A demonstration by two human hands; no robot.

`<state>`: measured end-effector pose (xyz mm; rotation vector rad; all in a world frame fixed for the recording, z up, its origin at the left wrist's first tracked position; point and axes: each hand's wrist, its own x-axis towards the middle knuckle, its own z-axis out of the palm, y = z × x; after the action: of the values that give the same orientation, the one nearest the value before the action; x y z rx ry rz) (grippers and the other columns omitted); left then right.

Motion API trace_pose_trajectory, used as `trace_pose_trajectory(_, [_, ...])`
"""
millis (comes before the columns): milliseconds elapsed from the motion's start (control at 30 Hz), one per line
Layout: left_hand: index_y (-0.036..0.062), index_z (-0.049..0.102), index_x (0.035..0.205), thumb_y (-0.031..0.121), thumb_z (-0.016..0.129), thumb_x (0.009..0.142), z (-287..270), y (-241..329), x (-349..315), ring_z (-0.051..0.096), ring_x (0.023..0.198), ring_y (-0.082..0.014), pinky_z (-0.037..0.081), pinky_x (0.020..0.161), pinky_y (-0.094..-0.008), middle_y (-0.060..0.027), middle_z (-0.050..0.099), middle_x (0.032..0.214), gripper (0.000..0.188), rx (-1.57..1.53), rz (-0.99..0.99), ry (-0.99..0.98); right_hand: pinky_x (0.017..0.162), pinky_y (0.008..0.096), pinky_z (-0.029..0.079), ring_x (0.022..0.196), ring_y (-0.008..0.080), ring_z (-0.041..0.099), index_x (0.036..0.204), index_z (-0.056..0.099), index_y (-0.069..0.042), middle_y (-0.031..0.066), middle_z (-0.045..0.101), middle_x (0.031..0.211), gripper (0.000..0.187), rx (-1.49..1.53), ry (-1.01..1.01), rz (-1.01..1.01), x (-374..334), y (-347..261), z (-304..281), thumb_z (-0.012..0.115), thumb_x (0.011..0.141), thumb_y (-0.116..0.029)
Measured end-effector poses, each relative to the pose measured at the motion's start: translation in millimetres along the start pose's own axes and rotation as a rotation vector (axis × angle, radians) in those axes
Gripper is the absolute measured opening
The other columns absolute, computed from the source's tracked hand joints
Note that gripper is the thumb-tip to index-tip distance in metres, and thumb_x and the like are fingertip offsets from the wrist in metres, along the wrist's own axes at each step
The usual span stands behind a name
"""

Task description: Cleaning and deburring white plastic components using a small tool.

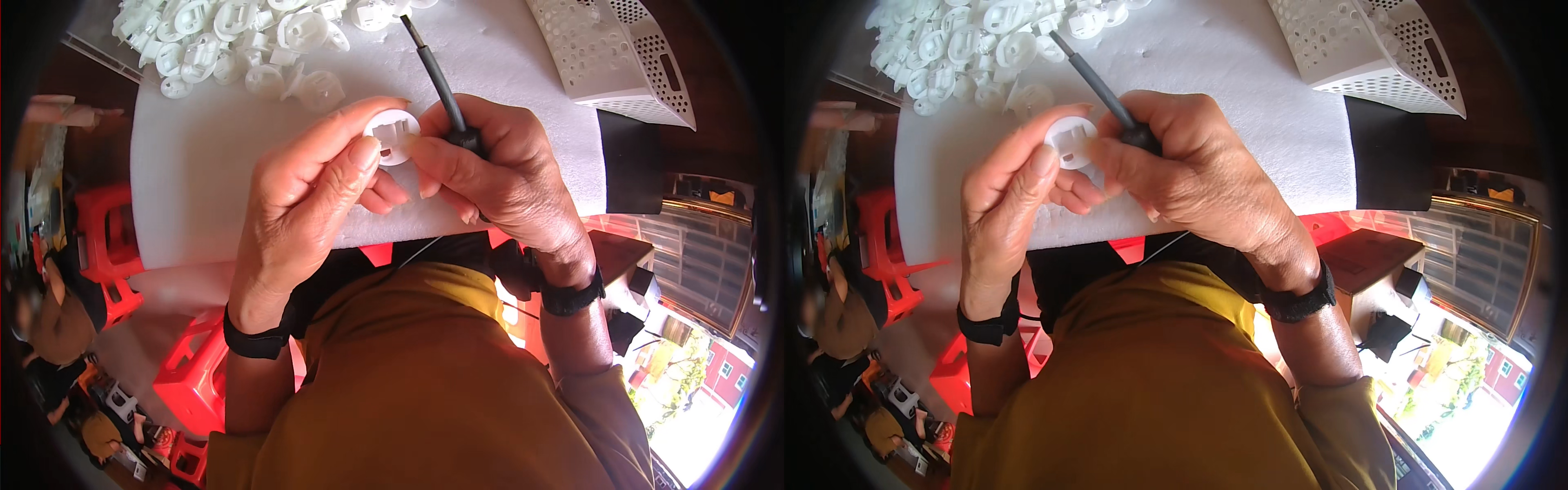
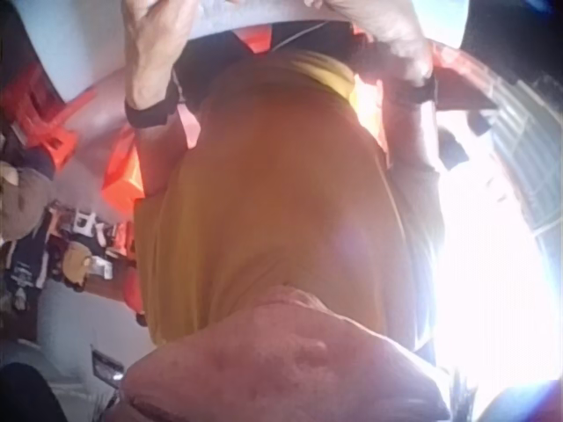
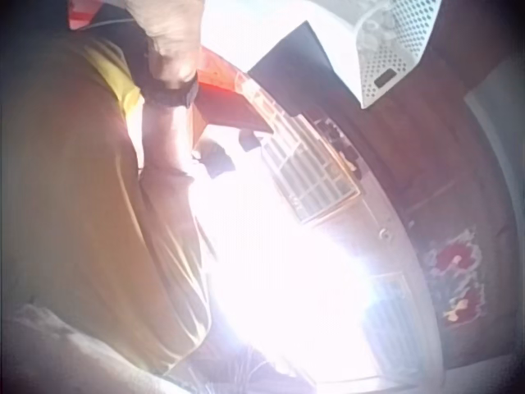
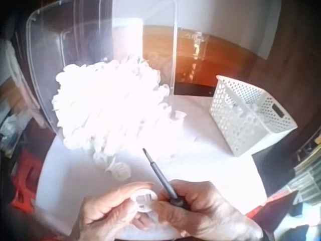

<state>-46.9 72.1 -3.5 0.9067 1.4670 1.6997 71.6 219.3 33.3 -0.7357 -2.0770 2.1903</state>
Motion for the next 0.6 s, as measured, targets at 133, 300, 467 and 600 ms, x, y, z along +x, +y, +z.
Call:
trace_pose_trajectory(133, [-0.0056, 0.052, 0.126, 0.026, 0.046, 0.1, -2.1, -5.1, 1.5, 0.064, 0.072, -0.0148, 0.053, 0.064, -0.0261, -0.0129, 0.065, 0.099, 0.041, 0.047, 0.077, -0.036, 0.044, 0.017, 0.033, 0.049, 0.0015, 0.042, 0.092, 0.061, -0.001, -0.0018, 0.058, 0.067, 0.016, -0.066, -0.004, -0.024, 1.2, -1.2, 1.8, 0.065, 0.09, -0.017])
trace_pose_trajectory(300, [-0.0023, 0.057, 0.122, 0.019, 0.05, 0.099, -3.4, -4.8, 1.5, 0.062, 0.07, -0.012, 0.053, 0.062, -0.0249, -0.0103, 0.065, 0.092, 0.032, -0.053, 0.05, -0.01, 0.044, 0.0176, 0.033, 0.049, 0.0017, 0.042, 0.092, 0.061, -0.001, -0.003, 0.055, 0.065, 0.02, -0.087, -0.04, -0.026, 4.0, -2.4, 2.4, 0.066, 0.09, -0.021])
trace_pose_trajectory(467, [-0.0027, 0.059, 0.119, 0.023, 0.052, 0.098, -1.7, -0.8, 0.3, 0.064, 0.068, -0.0143, 0.053, 0.061, -0.0255, -0.0117, 0.065, 0.09, 0.034, -0.071, -0.049, 0.079, 0.047, 0.0194, 0.035, 0.054, 0.0029, 0.044, 0.095, 0.059, -0.001, -0.0029, 0.052, 0.066, 0.023, -0.187, 0.084, -0.005, -9.9, -3.4, -6.0, 0.064, 0.091, -0.023])
trace_pose_trajectory(600, [-0.0027, 0.059, 0.118, 0.023, 0.054, 0.097, 2.3, 1.0, 2.1, 0.065, 0.068, -0.0161, 0.053, 0.061, -0.0261, -0.0123, 0.066, 0.09, 0.034, -0.078, -0.066, 0.154, 0.058, 0.027, 0.044, 0.064, 0.0115, 0.051, 0.103, 0.056, 0.002, 0.0025, 0.054, 0.073, 0.022, -0.564, 0.097, -0.475, -31.1, 13.3, -19.5, 0.058, 0.093, -0.017])
